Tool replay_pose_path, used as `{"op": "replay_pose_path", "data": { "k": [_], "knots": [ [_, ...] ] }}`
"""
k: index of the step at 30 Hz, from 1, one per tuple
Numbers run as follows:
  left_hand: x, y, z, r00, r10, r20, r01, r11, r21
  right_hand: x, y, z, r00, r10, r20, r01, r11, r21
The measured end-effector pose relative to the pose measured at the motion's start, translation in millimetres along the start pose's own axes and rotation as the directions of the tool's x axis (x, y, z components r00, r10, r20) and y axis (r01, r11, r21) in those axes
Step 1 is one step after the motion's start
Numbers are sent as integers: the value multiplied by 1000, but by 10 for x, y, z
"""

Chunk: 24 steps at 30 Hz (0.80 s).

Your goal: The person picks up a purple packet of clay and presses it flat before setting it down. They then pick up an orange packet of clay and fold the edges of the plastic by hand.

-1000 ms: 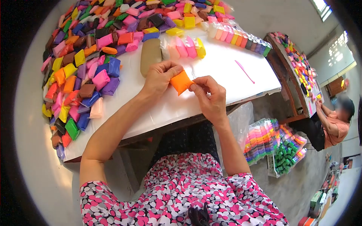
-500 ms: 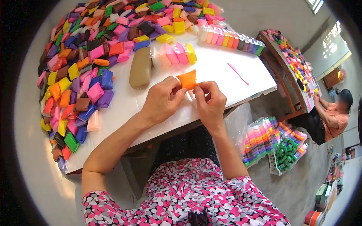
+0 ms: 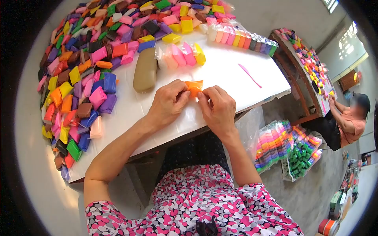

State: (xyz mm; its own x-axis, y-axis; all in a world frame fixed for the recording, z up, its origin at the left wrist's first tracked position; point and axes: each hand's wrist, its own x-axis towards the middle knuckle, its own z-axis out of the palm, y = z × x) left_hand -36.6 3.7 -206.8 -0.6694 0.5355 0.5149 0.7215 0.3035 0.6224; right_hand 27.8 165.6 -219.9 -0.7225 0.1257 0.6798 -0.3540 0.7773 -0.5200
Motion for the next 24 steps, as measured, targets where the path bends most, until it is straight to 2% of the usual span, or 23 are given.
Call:
{"op": "replay_pose_path", "data": {
  "k": [7, 10, 18, 24],
  "knots": [
    [-10, 85, 26, 999, -11, -39, 16, 989, 150, -7, 10, 1, 1000, -5, 24, 6, 999, -53],
    [-18, 113, -4, 997, -72, 4, 71, 991, 116, -15, -1, -14, 1000, 5, 30, -3, 998, -55],
    [-42, 120, 16, 1000, 1, 29, -7, 981, 194, 78, 33, -134, 990, -68, 126, 61, 996, 57],
    [-40, 92, -12, 998, -24, 54, 14, 985, 172, 98, 53, -35, 989, -78, 123, 84, 995, -50]
  ]
}}
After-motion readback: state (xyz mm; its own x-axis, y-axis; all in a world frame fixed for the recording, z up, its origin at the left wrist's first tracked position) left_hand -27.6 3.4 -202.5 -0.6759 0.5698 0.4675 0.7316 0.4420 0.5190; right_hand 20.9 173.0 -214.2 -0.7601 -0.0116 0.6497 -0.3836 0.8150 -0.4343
